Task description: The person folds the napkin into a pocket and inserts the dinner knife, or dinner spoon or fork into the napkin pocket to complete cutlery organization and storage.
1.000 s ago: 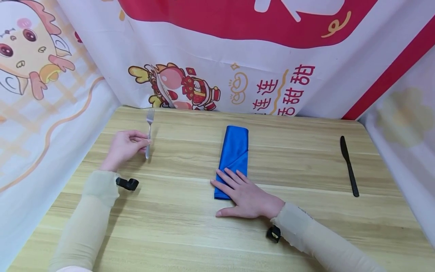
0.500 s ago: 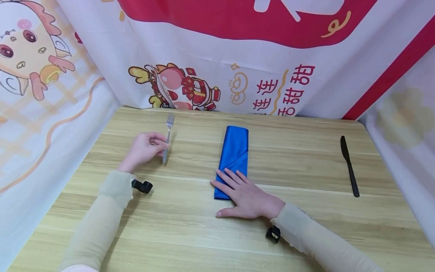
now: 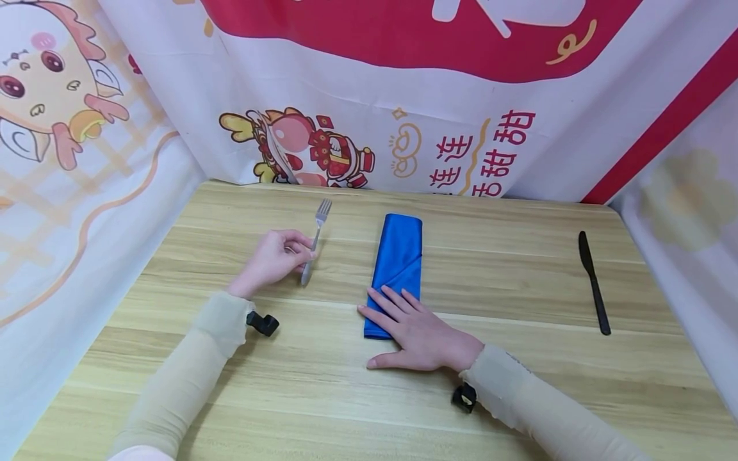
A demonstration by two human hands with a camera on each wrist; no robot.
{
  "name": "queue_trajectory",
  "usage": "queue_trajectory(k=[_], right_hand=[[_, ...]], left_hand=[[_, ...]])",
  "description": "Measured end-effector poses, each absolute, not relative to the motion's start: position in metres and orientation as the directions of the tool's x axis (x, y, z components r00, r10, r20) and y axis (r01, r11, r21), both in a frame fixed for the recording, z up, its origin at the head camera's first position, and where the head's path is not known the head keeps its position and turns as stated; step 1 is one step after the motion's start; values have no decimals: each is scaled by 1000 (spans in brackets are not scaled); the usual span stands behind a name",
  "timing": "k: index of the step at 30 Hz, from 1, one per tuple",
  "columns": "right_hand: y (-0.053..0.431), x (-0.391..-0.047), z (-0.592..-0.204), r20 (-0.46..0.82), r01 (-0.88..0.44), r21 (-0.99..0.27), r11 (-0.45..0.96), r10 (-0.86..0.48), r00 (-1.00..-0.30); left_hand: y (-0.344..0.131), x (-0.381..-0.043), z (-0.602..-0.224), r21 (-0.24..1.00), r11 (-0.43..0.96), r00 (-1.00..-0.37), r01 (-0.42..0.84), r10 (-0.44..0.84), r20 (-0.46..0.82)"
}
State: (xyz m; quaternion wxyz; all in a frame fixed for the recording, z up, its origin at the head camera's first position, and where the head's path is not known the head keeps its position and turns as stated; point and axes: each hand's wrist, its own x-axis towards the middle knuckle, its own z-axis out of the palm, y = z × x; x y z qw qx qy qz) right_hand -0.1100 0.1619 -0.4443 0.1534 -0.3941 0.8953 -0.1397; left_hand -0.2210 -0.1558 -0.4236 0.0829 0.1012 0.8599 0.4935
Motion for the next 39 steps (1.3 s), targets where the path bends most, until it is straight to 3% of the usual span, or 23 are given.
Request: queue_trajectory(k=[27,33,39], right_hand=[[163,-110,-446,-131,-666,-384,639,-752,-646],[165,-114,-445,-89,-547,-591,593,-722,-686],[175,-127,-430,20,-298,-828,474,-507,-862]], left_hand=[[-95,-193,-412,876,385,-894,290,435,105],[-83,-184,-411,883,353,-891,310,433,139],[-73,-175,-410,895,289,-879,341,435,195]])
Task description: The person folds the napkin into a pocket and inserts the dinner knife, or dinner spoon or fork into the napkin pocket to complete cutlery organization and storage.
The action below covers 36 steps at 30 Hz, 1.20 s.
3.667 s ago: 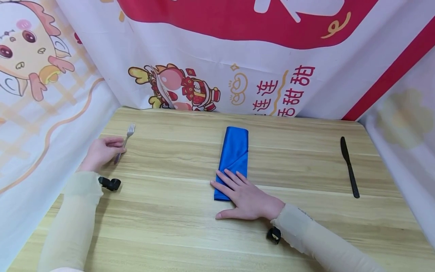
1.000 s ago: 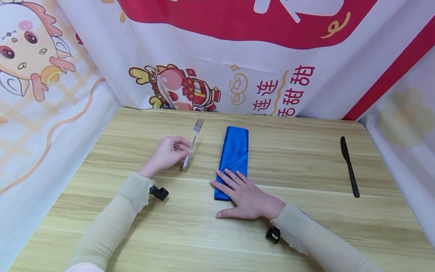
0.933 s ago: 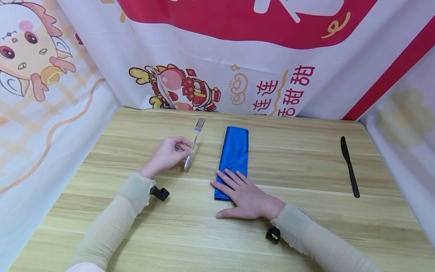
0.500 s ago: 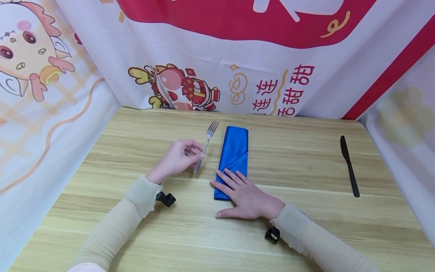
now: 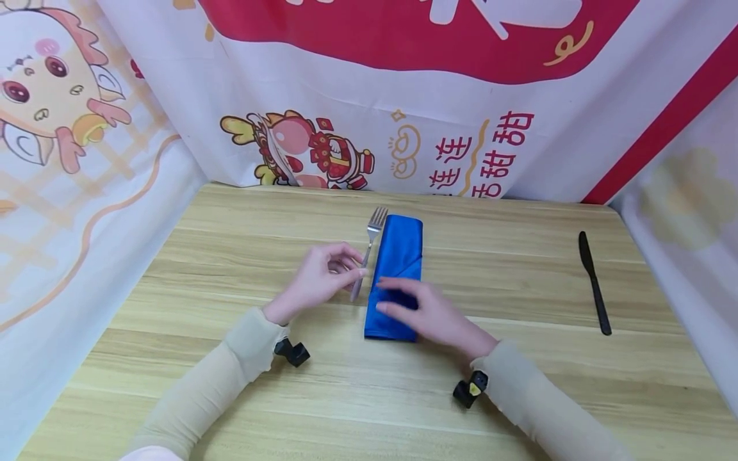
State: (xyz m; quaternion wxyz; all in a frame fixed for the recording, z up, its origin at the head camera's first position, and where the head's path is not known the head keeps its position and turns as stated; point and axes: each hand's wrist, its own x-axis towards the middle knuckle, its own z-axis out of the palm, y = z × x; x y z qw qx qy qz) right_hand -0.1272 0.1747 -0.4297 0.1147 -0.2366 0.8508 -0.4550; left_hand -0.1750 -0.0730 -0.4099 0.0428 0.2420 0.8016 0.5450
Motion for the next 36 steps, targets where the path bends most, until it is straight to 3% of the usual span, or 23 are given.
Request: queue_trajectory(k=[4,11,18,24,30,36], right_hand=[[181,-137,-415,73,-194,-910,366,-321,-944],[185,-152,-404,22,-62,-961,271,-150,-988],[183,-154,-401,-65,42,-980,195,-113,-991],[191,-157,-396,14,-21,-999,49,-134,-991],[208,-163,-378,112,-98,-976,-193,-62,-992],[223,-168,-359,134,-134,-925,-355,26,-991]], left_hand=[[-65,-168,-410,908,260,-871,328,455,184],[-48,-162,-418,918,236,-852,319,495,169],[-40,-160,-423,924,231,-851,304,501,155],[-40,-158,-424,920,283,-847,272,524,89],[-42,-149,-421,758,497,-789,422,613,37],[-36,-136,-425,498,563,-633,659,773,-35]])
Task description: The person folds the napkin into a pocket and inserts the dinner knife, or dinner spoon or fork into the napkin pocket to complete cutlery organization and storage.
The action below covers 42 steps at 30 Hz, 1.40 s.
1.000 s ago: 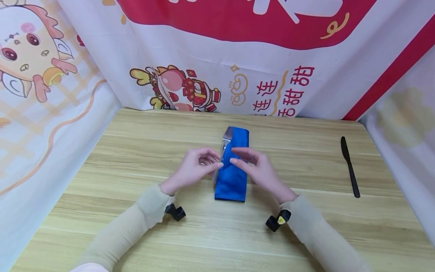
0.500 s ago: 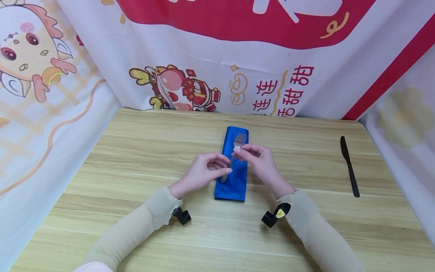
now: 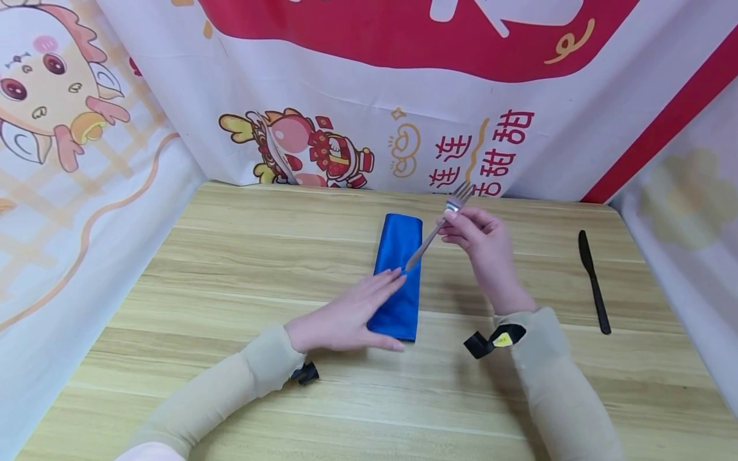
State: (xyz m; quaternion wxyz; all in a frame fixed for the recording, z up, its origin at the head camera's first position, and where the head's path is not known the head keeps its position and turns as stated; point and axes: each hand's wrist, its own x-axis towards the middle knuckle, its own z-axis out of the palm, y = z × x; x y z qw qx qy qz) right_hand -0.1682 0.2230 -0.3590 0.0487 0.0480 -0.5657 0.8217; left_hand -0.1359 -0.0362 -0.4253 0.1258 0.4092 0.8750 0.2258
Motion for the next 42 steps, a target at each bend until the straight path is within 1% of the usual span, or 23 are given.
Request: queue_trajectory(k=[2,5,11,16,18,26,34,42], right_hand=[[226,-169,-355,122,-129,-925,-358,40,-992],[228,-171,-354,94,-103,-930,-352,43,-995],[226,-177,-362,53,-61,-941,-332,34,-998],[222,-183,-372,55,-50,-938,-342,-3,-999],[219,-187,-376,50,-43,-942,-334,-12,-999],[203,-211,-394,-15,20,-978,-210,-27,-1000],[188,-226,-415,-129,128,-992,17,-105,-986],[177,-231,-428,-224,220,-975,45,-162,-961]], left_hand=[[-34,-131,-428,436,553,-588,711,806,-64],[-32,-125,-431,386,550,-555,741,825,-109],[-30,-118,-433,301,594,-552,746,804,-219],[-28,-117,-436,241,609,-544,755,788,-288],[-27,-116,-435,228,611,-545,758,786,-294],[-27,-118,-436,223,622,-544,751,774,-324],[-25,-121,-447,198,613,-546,765,780,-307],[-25,-117,-439,188,612,-547,769,780,-304]])
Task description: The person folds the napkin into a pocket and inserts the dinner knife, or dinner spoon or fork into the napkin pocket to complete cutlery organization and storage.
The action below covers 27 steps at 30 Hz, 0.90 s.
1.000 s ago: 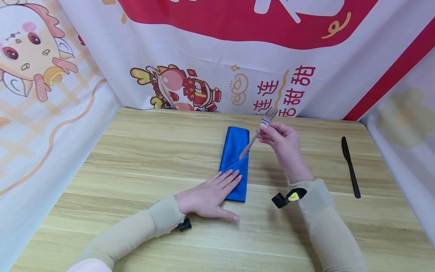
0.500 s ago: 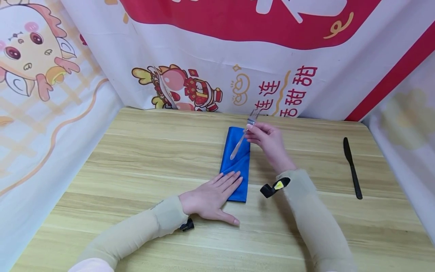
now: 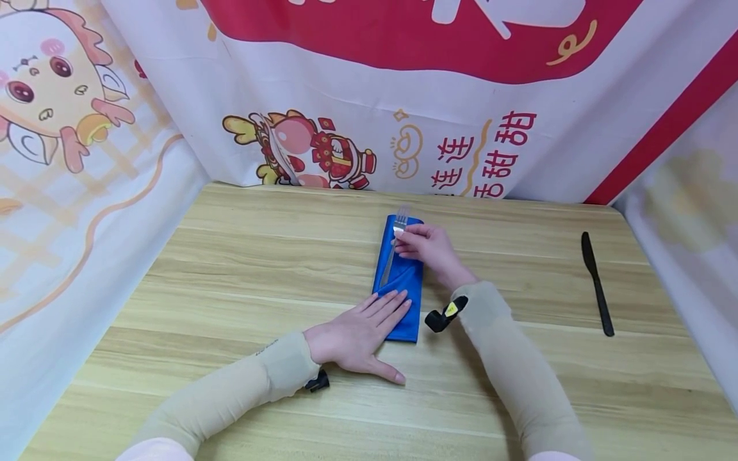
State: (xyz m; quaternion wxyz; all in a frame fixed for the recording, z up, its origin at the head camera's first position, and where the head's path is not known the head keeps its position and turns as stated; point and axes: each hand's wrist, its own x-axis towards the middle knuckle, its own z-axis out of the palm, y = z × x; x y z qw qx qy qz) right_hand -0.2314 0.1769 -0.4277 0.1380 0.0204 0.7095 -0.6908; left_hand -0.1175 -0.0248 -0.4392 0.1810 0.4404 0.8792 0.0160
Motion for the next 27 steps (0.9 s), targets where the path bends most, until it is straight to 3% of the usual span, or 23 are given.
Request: queue_trajectory(k=[12,27], right_hand=[[170,-243,-437,-333,289,-935,208,-226,-916],[171,-249,-422,-433,149,-799,582,-385,-815]], left_hand=[[-25,-119,-440,178,610,-543,772,779,-315],[-26,-119,-436,169,607,-540,776,779,-319]])
